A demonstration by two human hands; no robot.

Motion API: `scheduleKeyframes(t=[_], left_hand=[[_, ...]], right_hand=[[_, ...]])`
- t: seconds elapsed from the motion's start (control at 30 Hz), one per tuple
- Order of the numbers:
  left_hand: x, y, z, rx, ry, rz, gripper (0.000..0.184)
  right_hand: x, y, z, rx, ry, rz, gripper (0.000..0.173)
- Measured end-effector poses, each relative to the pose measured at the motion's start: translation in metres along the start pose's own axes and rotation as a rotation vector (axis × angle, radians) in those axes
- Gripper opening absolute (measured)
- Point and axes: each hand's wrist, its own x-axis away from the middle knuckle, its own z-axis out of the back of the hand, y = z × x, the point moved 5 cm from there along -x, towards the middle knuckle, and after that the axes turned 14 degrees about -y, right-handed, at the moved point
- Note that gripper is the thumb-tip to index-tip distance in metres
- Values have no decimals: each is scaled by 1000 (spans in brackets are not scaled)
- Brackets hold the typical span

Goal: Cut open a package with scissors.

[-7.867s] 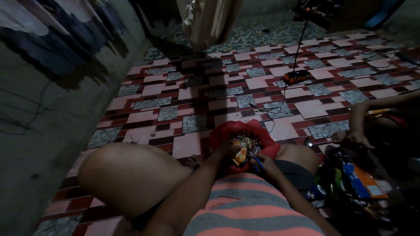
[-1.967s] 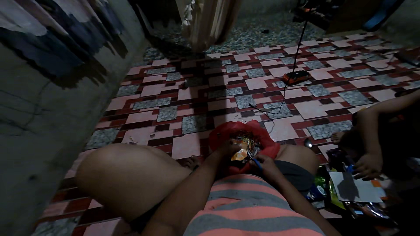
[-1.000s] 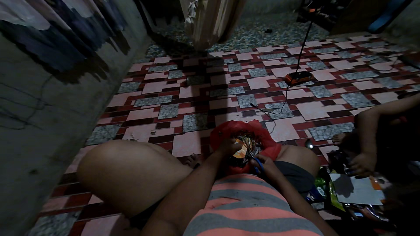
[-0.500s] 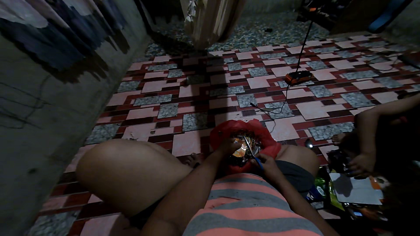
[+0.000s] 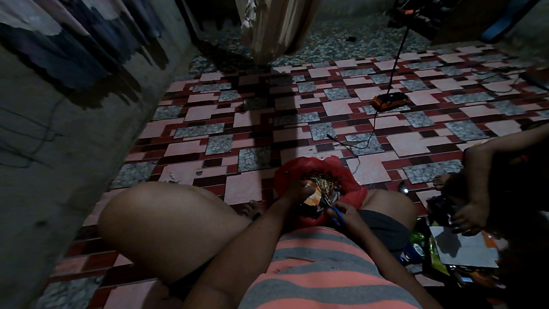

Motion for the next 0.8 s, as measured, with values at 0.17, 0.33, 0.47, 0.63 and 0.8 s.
scheduleKeyframes(t=[0.17,0.33,0.47,0.63,0.8], left_hand=[[1,2,0,-1,1,11,30],[-1,1,0,9,-12,20,33],[-1,1,2,-17,0,15,33],[-3,-2,2,10,13,-1,31],[-3,-1,1,-15,0,-3,32]], right_hand=[[0,-1,0,6,16,10,20],[3,-3,0,33,73,42,16],[2,-4,-1,6,21,-4,21],[2,-5,-2,6,3,-28,27],[1,-2,-1,6,-3,-3,26]])
